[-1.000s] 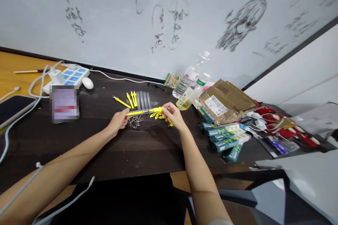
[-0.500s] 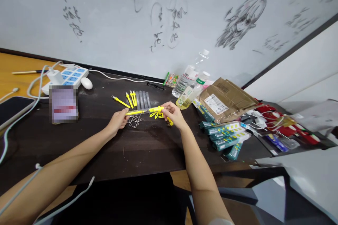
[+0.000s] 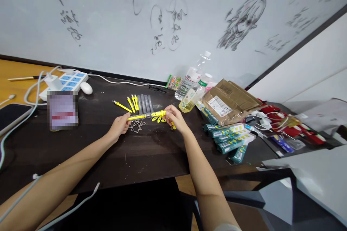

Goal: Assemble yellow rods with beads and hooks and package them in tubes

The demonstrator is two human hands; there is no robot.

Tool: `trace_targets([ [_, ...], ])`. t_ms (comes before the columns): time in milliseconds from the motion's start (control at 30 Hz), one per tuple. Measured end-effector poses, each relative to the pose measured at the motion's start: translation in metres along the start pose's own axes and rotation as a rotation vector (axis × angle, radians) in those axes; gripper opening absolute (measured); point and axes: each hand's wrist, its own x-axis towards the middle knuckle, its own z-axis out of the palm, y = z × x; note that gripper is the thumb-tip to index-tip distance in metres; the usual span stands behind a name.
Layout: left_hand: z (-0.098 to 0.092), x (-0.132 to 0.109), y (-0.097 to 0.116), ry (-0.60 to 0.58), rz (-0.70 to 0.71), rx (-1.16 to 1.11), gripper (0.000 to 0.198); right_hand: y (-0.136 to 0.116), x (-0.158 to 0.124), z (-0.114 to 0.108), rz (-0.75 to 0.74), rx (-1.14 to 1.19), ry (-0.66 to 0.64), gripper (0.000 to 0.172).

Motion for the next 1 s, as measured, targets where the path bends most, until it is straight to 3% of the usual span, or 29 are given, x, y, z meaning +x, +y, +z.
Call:
trace_targets([
  [267, -0.0018, 0.0034, -0.0048, -0.005, 0.017, 0.008, 0.04, -0.0003, -0.0007, 0.0043, 0.017, -0.055, 0.016, 0.03],
  [667, -0.0012, 0.0025, -0.0039, 0.025, 0.029, 0.019, 0.039, 0.0009, -0.0004, 0.0028, -0.013, -0.02, -0.027, 0.023],
  [1000, 0.0015, 0.0003, -0.0036, 0.028, 0.054, 0.028, 0.04, 0.0018, -0.0011, 0.0078, -0.003, -0.064, 0.006, 0.031],
])
